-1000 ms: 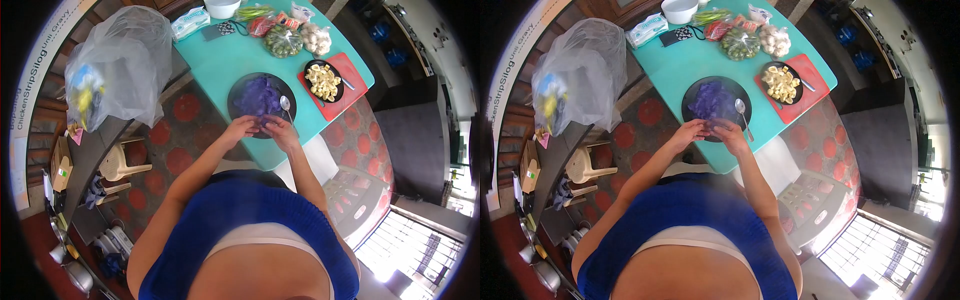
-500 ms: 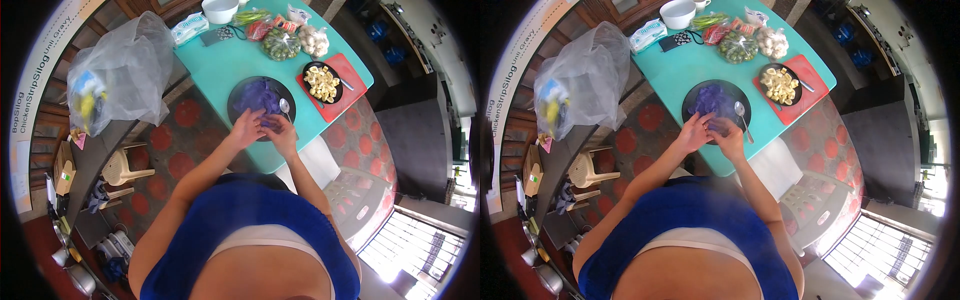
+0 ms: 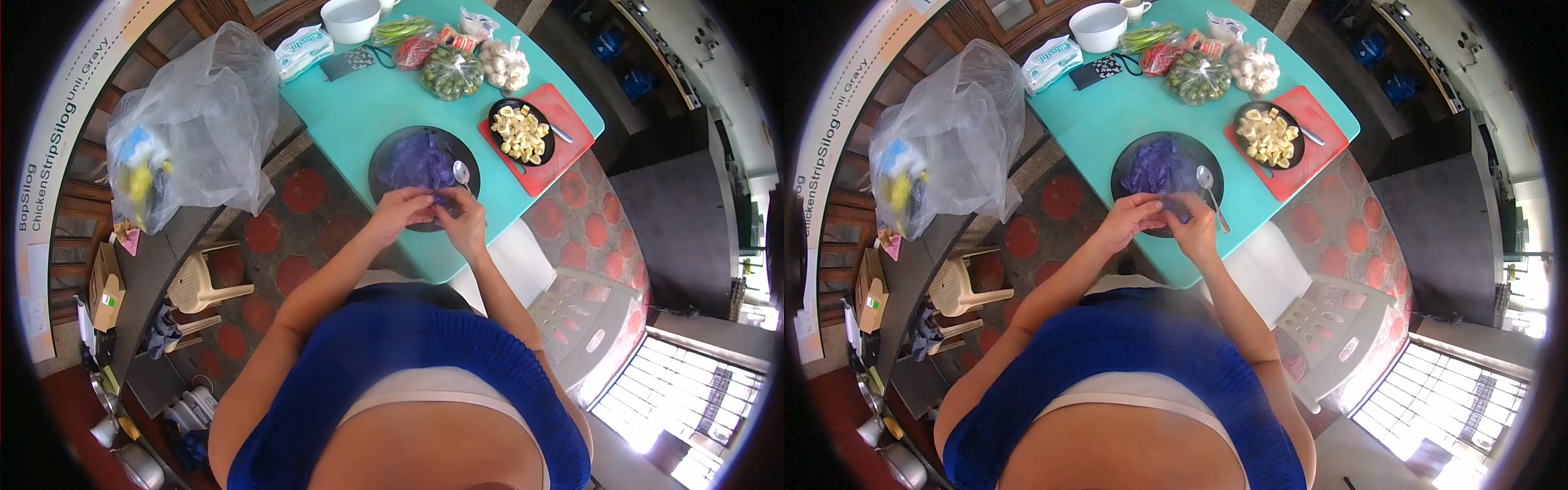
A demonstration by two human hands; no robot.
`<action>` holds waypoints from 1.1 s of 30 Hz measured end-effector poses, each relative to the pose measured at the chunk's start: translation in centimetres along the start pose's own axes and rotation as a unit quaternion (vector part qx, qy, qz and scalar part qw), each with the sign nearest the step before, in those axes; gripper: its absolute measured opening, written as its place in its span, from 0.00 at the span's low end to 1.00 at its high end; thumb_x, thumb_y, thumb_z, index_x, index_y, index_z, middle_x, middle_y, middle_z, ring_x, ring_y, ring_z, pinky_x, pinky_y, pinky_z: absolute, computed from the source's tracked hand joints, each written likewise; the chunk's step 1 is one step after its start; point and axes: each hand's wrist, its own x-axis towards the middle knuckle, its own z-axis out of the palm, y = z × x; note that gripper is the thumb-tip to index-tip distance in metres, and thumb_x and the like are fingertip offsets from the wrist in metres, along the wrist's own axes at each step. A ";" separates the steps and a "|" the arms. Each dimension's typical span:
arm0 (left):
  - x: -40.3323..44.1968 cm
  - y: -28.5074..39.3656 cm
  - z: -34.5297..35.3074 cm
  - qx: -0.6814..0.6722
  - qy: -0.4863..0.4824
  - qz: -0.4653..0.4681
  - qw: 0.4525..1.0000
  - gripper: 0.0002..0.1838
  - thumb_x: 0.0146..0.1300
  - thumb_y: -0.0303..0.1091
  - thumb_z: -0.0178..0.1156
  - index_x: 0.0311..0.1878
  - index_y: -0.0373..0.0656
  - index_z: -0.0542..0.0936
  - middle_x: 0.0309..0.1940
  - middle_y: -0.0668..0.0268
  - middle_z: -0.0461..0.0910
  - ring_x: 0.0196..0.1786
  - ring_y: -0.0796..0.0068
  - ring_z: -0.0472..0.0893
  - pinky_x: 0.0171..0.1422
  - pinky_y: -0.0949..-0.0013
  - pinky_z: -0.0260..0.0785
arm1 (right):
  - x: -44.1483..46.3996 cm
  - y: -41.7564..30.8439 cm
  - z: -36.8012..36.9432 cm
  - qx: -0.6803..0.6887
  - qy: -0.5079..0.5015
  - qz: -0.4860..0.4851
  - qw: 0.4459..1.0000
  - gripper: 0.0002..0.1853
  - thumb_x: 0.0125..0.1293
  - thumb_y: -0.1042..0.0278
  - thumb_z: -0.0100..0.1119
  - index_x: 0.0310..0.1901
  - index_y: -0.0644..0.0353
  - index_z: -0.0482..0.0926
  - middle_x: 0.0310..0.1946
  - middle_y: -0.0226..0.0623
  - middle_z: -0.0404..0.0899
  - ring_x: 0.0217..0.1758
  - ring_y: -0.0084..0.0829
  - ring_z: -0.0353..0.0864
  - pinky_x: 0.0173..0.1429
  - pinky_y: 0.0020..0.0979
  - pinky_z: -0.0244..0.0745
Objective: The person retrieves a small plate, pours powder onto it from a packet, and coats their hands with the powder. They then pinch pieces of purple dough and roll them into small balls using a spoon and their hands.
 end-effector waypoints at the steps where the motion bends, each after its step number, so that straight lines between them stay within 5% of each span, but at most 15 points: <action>1: 0.0 0.0 0.0 0.000 0.000 0.000 1.000 0.16 0.65 0.33 0.61 0.52 0.34 0.77 0.42 0.60 0.81 0.44 0.70 0.83 0.49 0.68 0.77 | 0.0 0.0 0.0 0.000 0.000 0.000 1.000 0.15 0.51 0.79 0.65 0.43 0.63 0.82 0.40 0.41 0.83 0.42 0.34 0.84 0.44 0.32 0.77; 6: 0.2 0.0 -0.5 0.022 0.038 -0.011 0.999 0.17 0.61 0.30 0.65 0.51 0.32 0.77 0.41 0.59 0.81 0.41 0.71 0.83 0.46 0.71 0.79 | -0.1 0.0 0.0 -0.050 -0.008 -0.108 0.993 0.15 0.51 0.82 0.65 0.43 0.66 0.81 0.39 0.38 0.80 0.41 0.32 0.82 0.45 0.29 0.78; 9: 0.3 -0.2 -0.7 0.038 0.039 -0.010 0.998 0.17 0.60 0.30 0.66 0.50 0.31 0.77 0.40 0.58 0.82 0.39 0.72 0.83 0.44 0.72 0.79 | -0.2 -0.5 0.1 -0.045 -0.006 -0.094 0.995 0.17 0.48 0.77 0.67 0.43 0.61 0.82 0.40 0.42 0.81 0.42 0.41 0.82 0.40 0.34 0.77; 19: -0.2 0.0 0.0 0.114 0.038 0.006 0.993 0.10 0.60 0.28 0.65 0.42 0.34 0.80 0.33 0.64 0.82 0.33 0.75 0.82 0.41 0.73 0.78 | -0.6 -0.9 -0.3 -0.077 -0.022 -0.105 0.991 0.11 0.50 0.76 0.66 0.37 0.63 0.80 0.35 0.41 0.80 0.35 0.38 0.81 0.33 0.32 0.75; 25: 0.2 -0.6 -0.7 0.129 0.016 -0.005 0.991 0.08 0.60 0.27 0.65 0.40 0.34 0.80 0.33 0.64 0.82 0.33 0.75 0.82 0.41 0.74 0.78 | -1.1 1.0 -0.3 -0.058 -0.042 -0.030 0.997 0.12 0.50 0.76 0.66 0.38 0.65 0.80 0.34 0.39 0.82 0.30 0.28 0.81 0.32 0.29 0.74; 28: 0.6 -0.9 -1.6 0.143 0.019 0.000 0.990 0.09 0.60 0.28 0.64 0.41 0.33 0.80 0.32 0.63 0.82 0.33 0.75 0.83 0.40 0.73 0.78 | -1.4 3.2 -0.9 0.079 -0.038 0.021 0.996 0.12 0.53 0.76 0.66 0.41 0.68 0.80 0.37 0.37 0.83 0.33 0.25 0.82 0.35 0.26 0.77; 31: 2.0 -1.9 -3.5 0.212 0.030 0.039 0.976 0.09 0.61 0.30 0.64 0.39 0.32 0.82 0.30 0.64 0.82 0.33 0.77 0.82 0.38 0.73 0.77 | -1.8 4.0 -2.0 0.184 -0.056 0.114 0.975 0.12 0.58 0.76 0.65 0.44 0.69 0.80 0.38 0.37 0.83 0.35 0.24 0.82 0.39 0.25 0.78; 33: 3.6 -3.3 -5.2 0.389 0.067 0.066 0.916 0.06 0.58 0.29 0.64 0.37 0.36 0.84 0.29 0.62 0.83 0.33 0.72 0.83 0.39 0.69 0.76 | -2.0 4.6 -2.3 0.200 -0.042 0.202 0.958 0.11 0.61 0.76 0.64 0.45 0.67 0.80 0.37 0.38 0.83 0.36 0.25 0.83 0.41 0.25 0.79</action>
